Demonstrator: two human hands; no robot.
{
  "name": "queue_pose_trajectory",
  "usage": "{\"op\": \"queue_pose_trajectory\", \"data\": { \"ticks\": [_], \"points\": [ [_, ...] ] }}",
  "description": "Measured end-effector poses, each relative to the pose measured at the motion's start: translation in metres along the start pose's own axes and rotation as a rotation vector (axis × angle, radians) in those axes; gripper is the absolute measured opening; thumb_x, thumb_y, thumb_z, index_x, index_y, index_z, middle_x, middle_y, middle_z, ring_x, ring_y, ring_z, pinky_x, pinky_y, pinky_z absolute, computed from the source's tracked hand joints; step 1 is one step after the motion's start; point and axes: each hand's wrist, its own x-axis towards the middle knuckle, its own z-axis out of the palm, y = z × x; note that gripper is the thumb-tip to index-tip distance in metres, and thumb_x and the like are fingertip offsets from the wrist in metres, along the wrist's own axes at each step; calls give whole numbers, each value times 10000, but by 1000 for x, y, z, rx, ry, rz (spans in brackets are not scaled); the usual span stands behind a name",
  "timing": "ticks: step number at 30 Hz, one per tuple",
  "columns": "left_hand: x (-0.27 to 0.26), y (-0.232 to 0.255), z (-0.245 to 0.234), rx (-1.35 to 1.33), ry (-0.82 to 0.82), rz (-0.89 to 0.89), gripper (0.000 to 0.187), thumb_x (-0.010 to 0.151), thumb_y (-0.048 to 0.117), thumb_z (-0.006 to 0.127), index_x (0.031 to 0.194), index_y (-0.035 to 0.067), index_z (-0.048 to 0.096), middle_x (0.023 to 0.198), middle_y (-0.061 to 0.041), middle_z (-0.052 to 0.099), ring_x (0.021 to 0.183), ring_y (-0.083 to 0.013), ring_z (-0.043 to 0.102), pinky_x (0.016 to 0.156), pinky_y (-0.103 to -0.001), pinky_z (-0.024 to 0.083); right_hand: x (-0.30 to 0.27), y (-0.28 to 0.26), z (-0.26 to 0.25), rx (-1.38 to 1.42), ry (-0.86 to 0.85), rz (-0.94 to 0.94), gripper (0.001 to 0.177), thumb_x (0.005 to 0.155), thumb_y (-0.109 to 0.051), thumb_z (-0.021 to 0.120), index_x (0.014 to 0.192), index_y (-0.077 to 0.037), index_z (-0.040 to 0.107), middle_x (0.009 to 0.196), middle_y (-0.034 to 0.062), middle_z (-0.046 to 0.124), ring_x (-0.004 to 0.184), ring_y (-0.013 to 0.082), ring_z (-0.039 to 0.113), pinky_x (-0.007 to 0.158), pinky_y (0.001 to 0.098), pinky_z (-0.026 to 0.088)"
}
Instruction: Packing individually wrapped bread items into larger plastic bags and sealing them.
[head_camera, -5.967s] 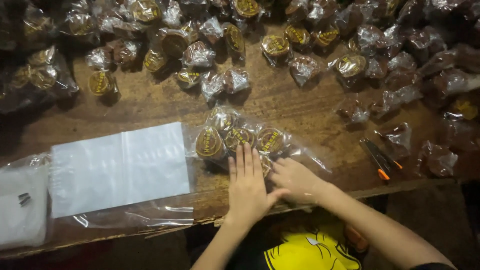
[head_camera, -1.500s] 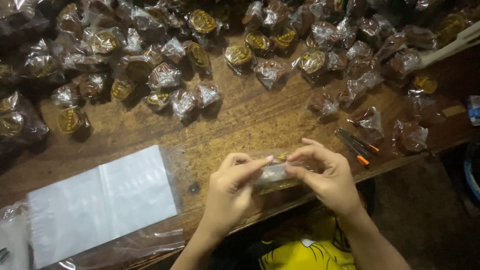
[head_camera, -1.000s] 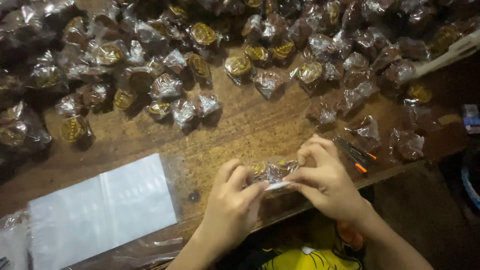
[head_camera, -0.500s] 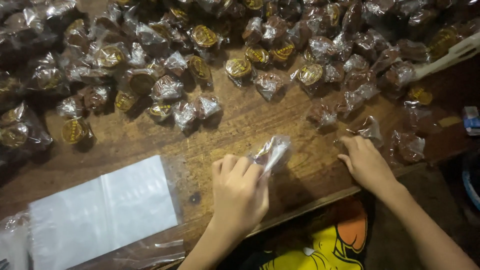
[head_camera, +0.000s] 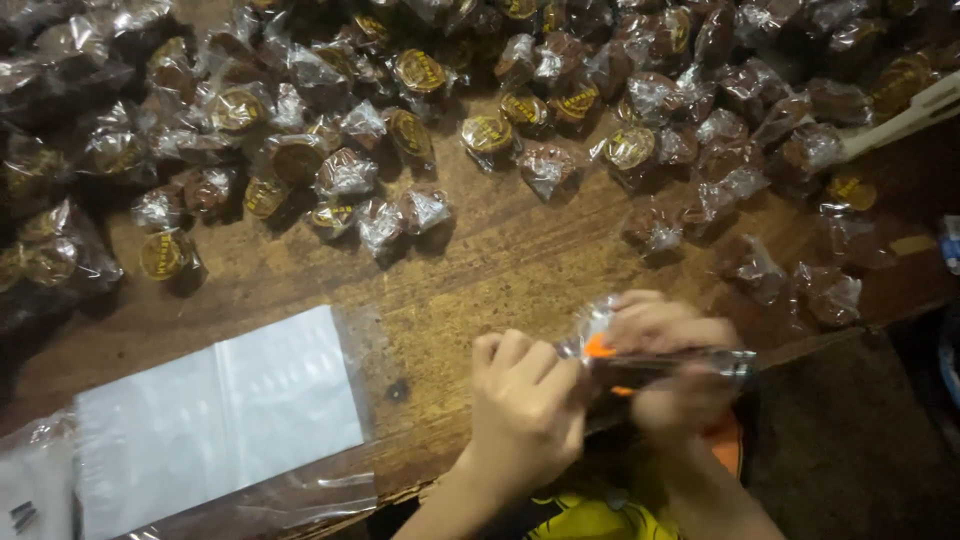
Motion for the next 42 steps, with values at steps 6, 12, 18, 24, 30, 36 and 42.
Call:
{"op": "queue_pose_trajectory", "data": {
  "ticks": [6,12,18,24,30,36,42],
  "points": [
    [-6,8,3,-43,37,-31,86,856,79,601,780,45,583,717,-98,540,691,-260,442,684,-410,307,1,-16,16,-445,-192,-64,361,977,-255,458,672,-95,566,595,14,606,495,148,544,768,398,427],
    [-26,29,-9,-22,-9,-102,250,901,220,707,773,38,593,810,-155,594,793,-346,520,712,-462,380,-2,-22,4,-490,-166,-108,485,1016,-303,440,592,-90,537,515,24,540,410,143,433,848,424,440],
    [-33,41,-10,60,24,-17,233,936,160,604,741,33,629,815,-147,634,818,-328,569,686,-440,394,-2,-35,-6,-528,-198,15,449,1017,-171,435,602,-10,496,545,81,563,428,206,526,755,465,535],
    [-39,40,11,132,136,54,339,1023,83,444,704,52,553,718,-137,482,696,-310,471,651,-433,372,-9,-75,15,-509,-349,96,690,1058,-583,321,680,-57,559,624,45,604,546,168,603,836,434,595],
    [-50,44,21,64,193,77,265,982,68,507,724,44,557,731,-137,516,692,-297,503,657,-411,382,-25,-46,-9,-247,-236,51,454,1046,-363,445,683,-95,493,556,39,555,450,147,541,549,315,441],
    [-106,11,81,-186,271,-149,459,1058,393,497,1352,41,474,1220,-232,591,1149,-417,644,947,-531,513,-22,-10,-93,-2,-727,270,525,1090,-557,458,744,-187,599,684,-9,735,634,129,724,1042,388,351],
    [-94,-25,73,-856,264,-894,647,662,72,950,1205,32,599,1097,-133,731,930,-231,748,765,-291,661,23,-56,-31,141,843,828,432,832,-660,553,747,-236,550,624,-50,468,583,102,398,737,297,342]
  ]
}}
